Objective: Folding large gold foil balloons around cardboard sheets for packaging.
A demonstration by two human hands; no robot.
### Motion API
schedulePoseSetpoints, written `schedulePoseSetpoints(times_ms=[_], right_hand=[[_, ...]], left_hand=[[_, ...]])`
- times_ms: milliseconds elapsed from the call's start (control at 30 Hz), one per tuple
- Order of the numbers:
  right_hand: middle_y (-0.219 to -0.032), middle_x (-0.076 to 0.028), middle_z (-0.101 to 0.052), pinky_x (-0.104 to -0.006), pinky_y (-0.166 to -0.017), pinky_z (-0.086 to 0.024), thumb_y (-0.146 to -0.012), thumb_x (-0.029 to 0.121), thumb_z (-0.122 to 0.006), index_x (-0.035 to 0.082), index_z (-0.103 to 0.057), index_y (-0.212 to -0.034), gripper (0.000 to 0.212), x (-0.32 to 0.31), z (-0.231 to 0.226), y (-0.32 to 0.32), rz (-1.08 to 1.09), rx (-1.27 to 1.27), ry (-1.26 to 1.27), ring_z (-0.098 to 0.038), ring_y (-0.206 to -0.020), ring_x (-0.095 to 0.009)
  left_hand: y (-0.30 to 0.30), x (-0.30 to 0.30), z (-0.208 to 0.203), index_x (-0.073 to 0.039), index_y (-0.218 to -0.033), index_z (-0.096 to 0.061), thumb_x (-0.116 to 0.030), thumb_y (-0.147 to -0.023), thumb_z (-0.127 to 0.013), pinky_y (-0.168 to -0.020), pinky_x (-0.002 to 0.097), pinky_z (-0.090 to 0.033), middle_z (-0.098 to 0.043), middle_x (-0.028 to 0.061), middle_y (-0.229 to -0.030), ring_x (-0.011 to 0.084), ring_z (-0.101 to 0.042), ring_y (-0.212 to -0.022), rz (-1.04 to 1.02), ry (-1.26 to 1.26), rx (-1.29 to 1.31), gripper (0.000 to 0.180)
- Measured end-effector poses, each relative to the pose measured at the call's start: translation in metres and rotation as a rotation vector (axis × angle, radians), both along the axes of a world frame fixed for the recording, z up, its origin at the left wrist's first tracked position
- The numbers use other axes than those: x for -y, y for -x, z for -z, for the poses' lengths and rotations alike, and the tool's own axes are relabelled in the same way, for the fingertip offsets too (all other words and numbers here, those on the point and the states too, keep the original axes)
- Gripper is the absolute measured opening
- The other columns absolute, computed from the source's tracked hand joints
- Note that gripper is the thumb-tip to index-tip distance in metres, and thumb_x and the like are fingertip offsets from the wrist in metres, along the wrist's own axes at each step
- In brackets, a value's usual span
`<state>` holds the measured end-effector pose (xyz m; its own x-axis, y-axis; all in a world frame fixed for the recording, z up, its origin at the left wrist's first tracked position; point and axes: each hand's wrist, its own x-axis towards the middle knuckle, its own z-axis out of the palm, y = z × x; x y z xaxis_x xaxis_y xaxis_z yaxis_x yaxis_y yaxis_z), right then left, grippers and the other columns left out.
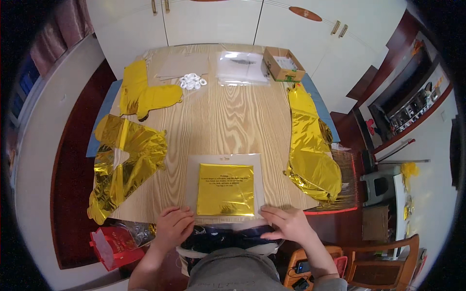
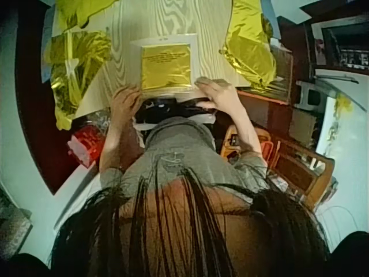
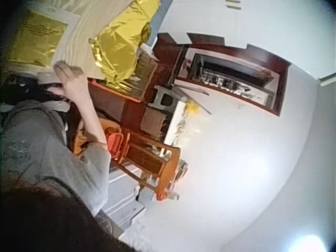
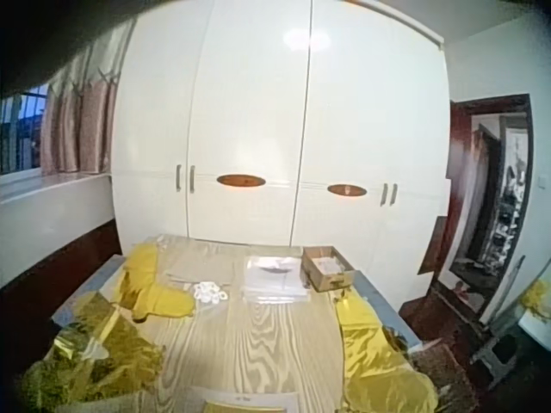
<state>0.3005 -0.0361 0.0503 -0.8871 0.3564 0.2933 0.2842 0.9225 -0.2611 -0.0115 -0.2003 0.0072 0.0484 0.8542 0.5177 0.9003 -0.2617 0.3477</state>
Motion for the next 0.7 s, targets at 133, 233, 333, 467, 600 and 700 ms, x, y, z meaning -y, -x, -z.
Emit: schedulePoseSetpoints(times_ms=[133, 233, 333, 467, 600, 700], right_hand=[[-0.11, -0.003, -0.067, -0.0283, -0.057, -0.053, -0.076, 0.038, -0.074, 0.009, -0.066, -0.096, 0.036, 0.005, 0.015, -0.006, 0.044, 0.0, -0.012, -0.067, -0.068, -0.017], [-0.1, -0.002, -0.07, -0.0282, -0.056, -0.053, -0.076, 0.031, -0.076, 0.009, -0.066, -0.087, 0.027, 0.009, 0.03, 0.001, 0.119, -0.138, -0.008, -0.067, -0.066, -0.018], [-0.09, -0.002, -0.071, -0.0286, -0.055, -0.052, -0.077, 0.024, -0.076, 0.008, -0.064, -0.078, 0.02, 0.012, 0.038, 0.009, 0.212, -0.257, 0.0, -0.067, -0.065, -0.018], [-0.084, -0.004, -0.071, -0.0289, -0.054, -0.052, -0.077, 0.017, -0.076, 0.007, -0.062, -0.074, 0.017, 0.019, 0.038, 0.018, 0.307, -0.283, -0.013, -0.067, -0.063, -0.02], [-0.082, -0.006, -0.071, -0.0297, -0.052, -0.051, -0.076, 0.014, -0.077, 0.007, -0.062, -0.074, 0.017, 0.022, 0.043, 0.022, 0.362, -0.318, -0.014, -0.067, -0.061, -0.02], [-0.079, -0.006, -0.07, -0.0306, -0.051, -0.051, -0.075, 0.014, -0.078, 0.007, -0.062, -0.074, 0.017, 0.023, 0.046, 0.026, 0.387, -0.351, -0.029, -0.065, -0.059, -0.021]], left_hand=[[-0.004, 0.001, 0.004, -0.009, -0.085, -0.065, -0.009, -0.072, -0.076, -0.086, 0.0403, -0.051, -0.07, 0.0042, -0.095, 0.0216, -0.068, -0.094, -0.043, -0.004, 0.04, 0.017], [-0.009, -0.001, 0.002, -0.009, -0.084, -0.065, -0.008, -0.073, -0.075, -0.084, 0.0397, -0.05, -0.07, 0.0042, -0.091, 0.0217, -0.068, -0.091, -0.096, -0.005, 0.084, 0.015], [-0.012, -0.002, 0.0, -0.01, -0.083, -0.065, -0.009, -0.074, -0.075, -0.081, 0.0387, -0.049, -0.07, 0.0046, -0.087, 0.0215, -0.069, -0.087, -0.137, 0.009, 0.136, 0.014], [-0.013, -0.002, 0.001, -0.01, -0.083, -0.066, -0.009, -0.074, -0.075, -0.078, 0.0374, -0.045, -0.071, 0.0048, -0.086, 0.021, -0.069, -0.084, -0.188, 0.02, 0.181, 0.013], [-0.014, -0.006, 0.001, -0.01, -0.08, -0.065, -0.008, -0.073, -0.074, -0.073, 0.0344, -0.04, -0.07, 0.0041, -0.081, 0.0183, -0.067, -0.076, -0.23, 0.003, 0.196, 0.012], [-0.016, -0.008, 0.001, -0.01, -0.08, -0.065, -0.008, -0.072, -0.075, -0.073, 0.0352, -0.039, -0.069, 0.0045, -0.079, 0.0192, -0.065, -0.072, -0.266, -0.006, 0.203, 0.012]])
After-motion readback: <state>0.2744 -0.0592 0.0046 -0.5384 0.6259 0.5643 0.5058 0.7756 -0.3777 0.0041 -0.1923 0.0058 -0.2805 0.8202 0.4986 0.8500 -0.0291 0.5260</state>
